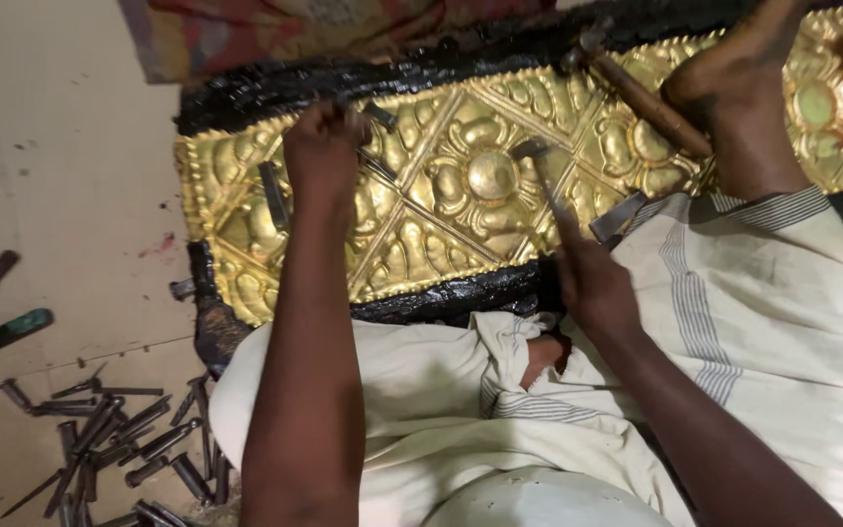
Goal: The person is hammering a chisel on a gold-colored metal panel to create or refine a decorative pattern. They use a hammer in their right hand and a chisel in their left hand, striking the chisel repeatedly on the surface.
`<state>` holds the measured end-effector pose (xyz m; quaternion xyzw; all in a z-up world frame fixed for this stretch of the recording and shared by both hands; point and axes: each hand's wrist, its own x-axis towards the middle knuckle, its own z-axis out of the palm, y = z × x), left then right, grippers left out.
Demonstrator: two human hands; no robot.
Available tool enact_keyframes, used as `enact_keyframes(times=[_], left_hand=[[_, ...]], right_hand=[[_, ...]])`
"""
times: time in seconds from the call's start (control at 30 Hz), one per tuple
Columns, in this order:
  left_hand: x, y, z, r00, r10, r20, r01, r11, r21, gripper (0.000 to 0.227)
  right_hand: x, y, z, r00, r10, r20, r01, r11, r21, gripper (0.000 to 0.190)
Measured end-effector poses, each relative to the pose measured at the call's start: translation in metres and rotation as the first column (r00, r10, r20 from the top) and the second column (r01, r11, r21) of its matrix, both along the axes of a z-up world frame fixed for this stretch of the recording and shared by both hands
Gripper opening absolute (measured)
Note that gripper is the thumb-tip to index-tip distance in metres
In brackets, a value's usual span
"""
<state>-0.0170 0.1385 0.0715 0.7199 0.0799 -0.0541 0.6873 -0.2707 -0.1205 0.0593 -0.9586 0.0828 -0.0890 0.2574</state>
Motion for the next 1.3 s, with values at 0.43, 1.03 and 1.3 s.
enact_keyframes(times=[0.43,1.03,1.3], left_hand=[[-0.127,0.029,0.015,0.996,0.049,-0.071,-0.036,0.985,0.167,0.021],[-0.055,0.025,-0.045,0.984,-0.178,-0.028,0.095,0.382,0.919,0.029],[-0.019,0.075,-0.025,0.964,0.132,0.231,-0.260,0.285,0.922,0.045]], right_hand=[[-0.035,-0.016,0.022,0.953,-0.154,-0.262,0.303,0.537,0.787,0.051],[-0.103,-0.035,-0.006,0.902,-0.101,-0.420,0.415,0.477,0.775,0.060],[-0.035,-0.037,0.012,0.919,-0.023,-0.394,0.282,0.735,0.616,0.062]])
